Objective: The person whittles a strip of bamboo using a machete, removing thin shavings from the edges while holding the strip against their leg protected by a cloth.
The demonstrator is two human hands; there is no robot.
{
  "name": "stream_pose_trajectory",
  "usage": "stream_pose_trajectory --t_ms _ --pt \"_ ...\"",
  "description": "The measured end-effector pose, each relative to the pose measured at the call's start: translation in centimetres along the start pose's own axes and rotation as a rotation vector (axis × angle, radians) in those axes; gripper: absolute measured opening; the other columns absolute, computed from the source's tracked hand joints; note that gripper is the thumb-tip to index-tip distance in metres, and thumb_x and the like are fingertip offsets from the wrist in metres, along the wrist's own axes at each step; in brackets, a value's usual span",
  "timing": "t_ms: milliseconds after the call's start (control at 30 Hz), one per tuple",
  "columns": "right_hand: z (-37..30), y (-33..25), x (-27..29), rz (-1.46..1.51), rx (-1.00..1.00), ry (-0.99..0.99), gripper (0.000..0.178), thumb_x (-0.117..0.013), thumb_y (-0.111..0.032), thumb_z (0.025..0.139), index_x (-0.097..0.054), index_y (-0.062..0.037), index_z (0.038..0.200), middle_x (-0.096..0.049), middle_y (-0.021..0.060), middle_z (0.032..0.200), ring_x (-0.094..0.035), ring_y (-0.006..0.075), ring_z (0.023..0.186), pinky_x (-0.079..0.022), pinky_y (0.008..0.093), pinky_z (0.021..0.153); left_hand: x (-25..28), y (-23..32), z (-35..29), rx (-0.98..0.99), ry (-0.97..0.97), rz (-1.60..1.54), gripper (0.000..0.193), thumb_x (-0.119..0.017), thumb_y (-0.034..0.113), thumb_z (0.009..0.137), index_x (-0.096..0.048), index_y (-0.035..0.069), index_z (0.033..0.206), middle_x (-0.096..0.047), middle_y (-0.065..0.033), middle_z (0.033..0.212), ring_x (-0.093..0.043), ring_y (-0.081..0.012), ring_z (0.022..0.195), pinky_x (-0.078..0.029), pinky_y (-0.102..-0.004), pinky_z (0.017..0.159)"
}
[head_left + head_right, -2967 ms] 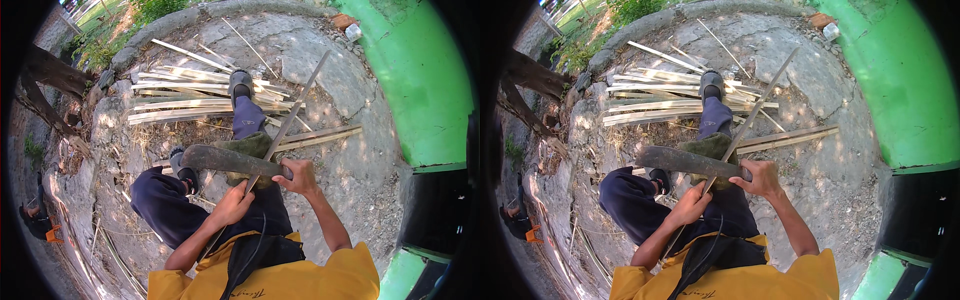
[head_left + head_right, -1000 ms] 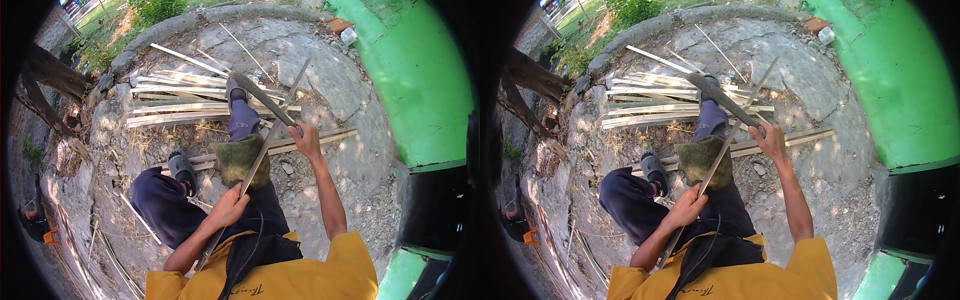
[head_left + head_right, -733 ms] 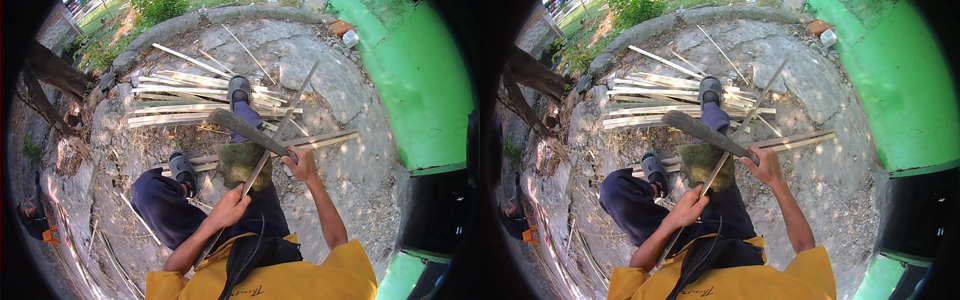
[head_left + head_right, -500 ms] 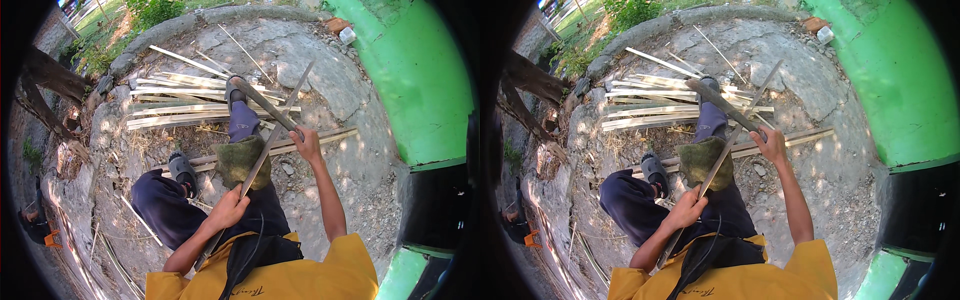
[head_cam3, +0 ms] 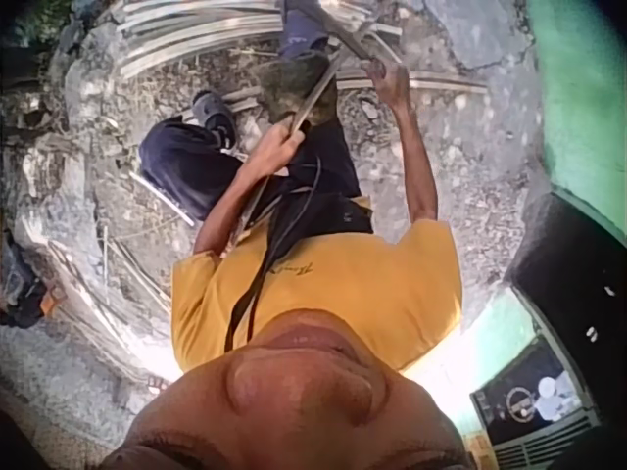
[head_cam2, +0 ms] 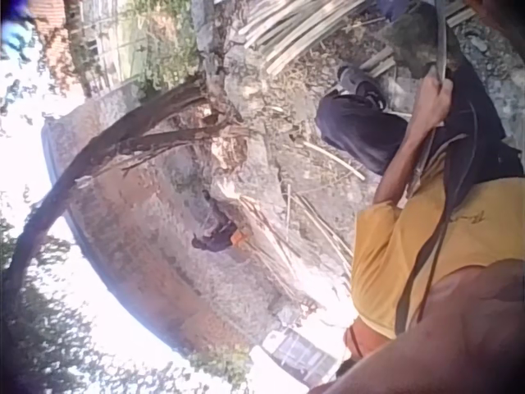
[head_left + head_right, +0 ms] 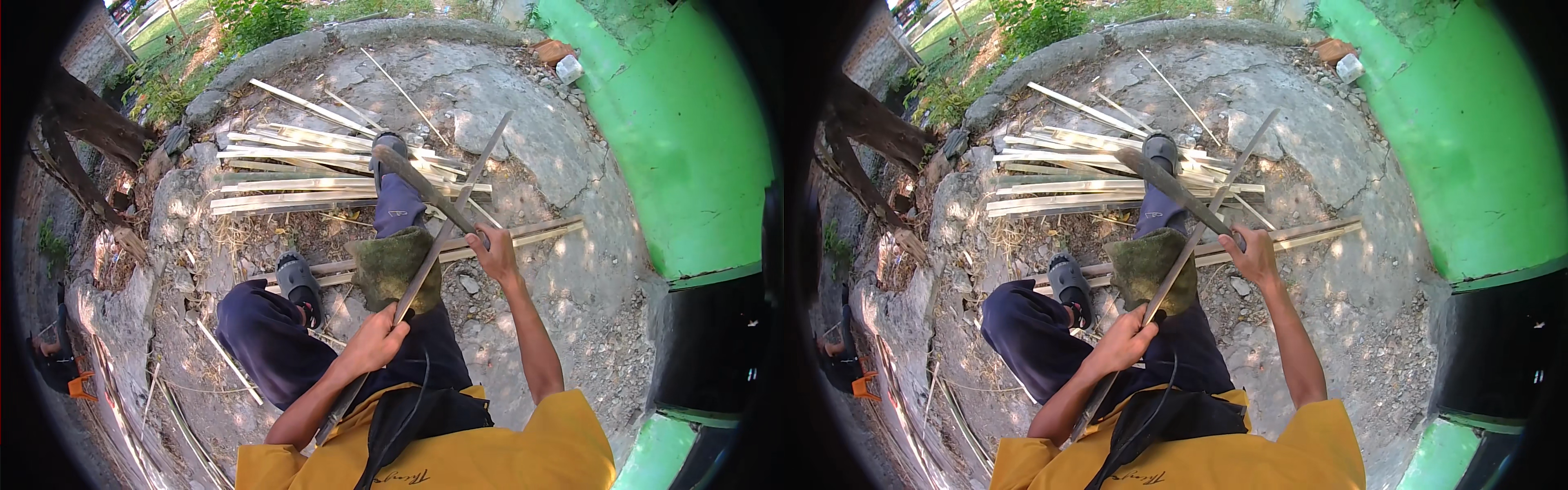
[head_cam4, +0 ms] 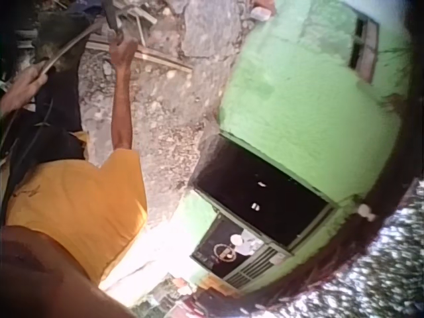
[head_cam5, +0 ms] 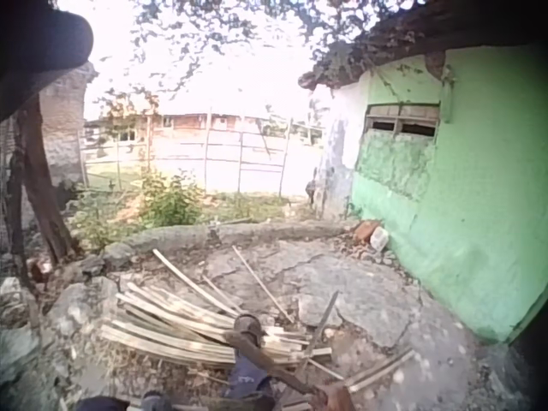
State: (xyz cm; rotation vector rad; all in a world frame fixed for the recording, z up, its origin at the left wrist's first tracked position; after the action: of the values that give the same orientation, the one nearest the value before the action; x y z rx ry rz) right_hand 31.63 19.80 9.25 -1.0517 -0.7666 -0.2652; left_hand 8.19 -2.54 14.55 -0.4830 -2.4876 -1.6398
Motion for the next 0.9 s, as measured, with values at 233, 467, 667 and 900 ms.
stream_pose_trajectory --t_ms 233,467,667,900 --pt "3.8 2.2 1.5 -0.084 -0.004 -0.06 0.07 -0.062 -0.066 0.095 -0.076 0.0027 0.098 -0.055 0.0144 0.056 -0.055 0.0281 0.052 -0.04 0.0428 0.055 0.2 0.3 -0.2 -0.03 0.019 0.04 0.032 -0.056 0.022 0.098 -0.056 -0.008 0.108 -0.064 -0.0343 0.085 -0.064 -0.0547 0.091 -0.049 -0.0553 0.082" --pt "6.6 7.4 2.4 -0.099 -0.208 0.059 0.074 -0.056 -0.069 0.097 -0.078 0.0018 0.102 -0.052 0.0099 0.055 -0.049 0.0213 0.053 -0.036 0.0414 0.055 -0.4 -0.1 0.2 -0.066 0.045 0.061 0.028 -0.055 0.023 0.096 -0.052 -0.005 0.098 -0.059 -0.0302 0.075 -0.063 -0.0498 0.077 -0.046 -0.0536 0.072" --pt "1.7 0.9 0.9 -0.06 -0.102 -0.037 0.063 -0.066 -0.061 0.095 -0.073 0.0014 0.096 -0.044 0.0115 0.053 -0.045 0.0227 0.05 -0.033 0.0437 0.053 -0.3 0.1 0.2 -0.038 -0.006 -0.121 0.021 -0.056 0.021 0.098 -0.051 0.0 0.093 -0.055 -0.0137 0.068 -0.056 -0.0282 0.062 -0.043 -0.0429 0.062" --pt "-3.5 -3.3 0.6 0.067 -0.156 -0.047 0.063 -0.066 -0.06 0.095 -0.073 0.0023 0.098 -0.044 0.0095 0.053 -0.042 0.0203 0.049 -0.031 0.0418 0.052 0.8 0.3 2.2 0.189 -0.348 -0.747 0.02 -0.052 0.026 0.104 -0.048 0.01 0.093 -0.033 0.0059 0.06 -0.029 -0.0041 0.043 -0.02 -0.0254 0.041"
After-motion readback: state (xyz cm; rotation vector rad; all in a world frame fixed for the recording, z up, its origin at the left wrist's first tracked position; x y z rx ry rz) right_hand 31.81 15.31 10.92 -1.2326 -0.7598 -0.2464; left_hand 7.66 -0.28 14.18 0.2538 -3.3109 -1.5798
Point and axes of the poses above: each hand's wrist, its own z-axis towards the middle knuckle, its own x-axis out of the back of the hand, y = z × x, the point moved 2 cm from there along z, towards the middle knuckle
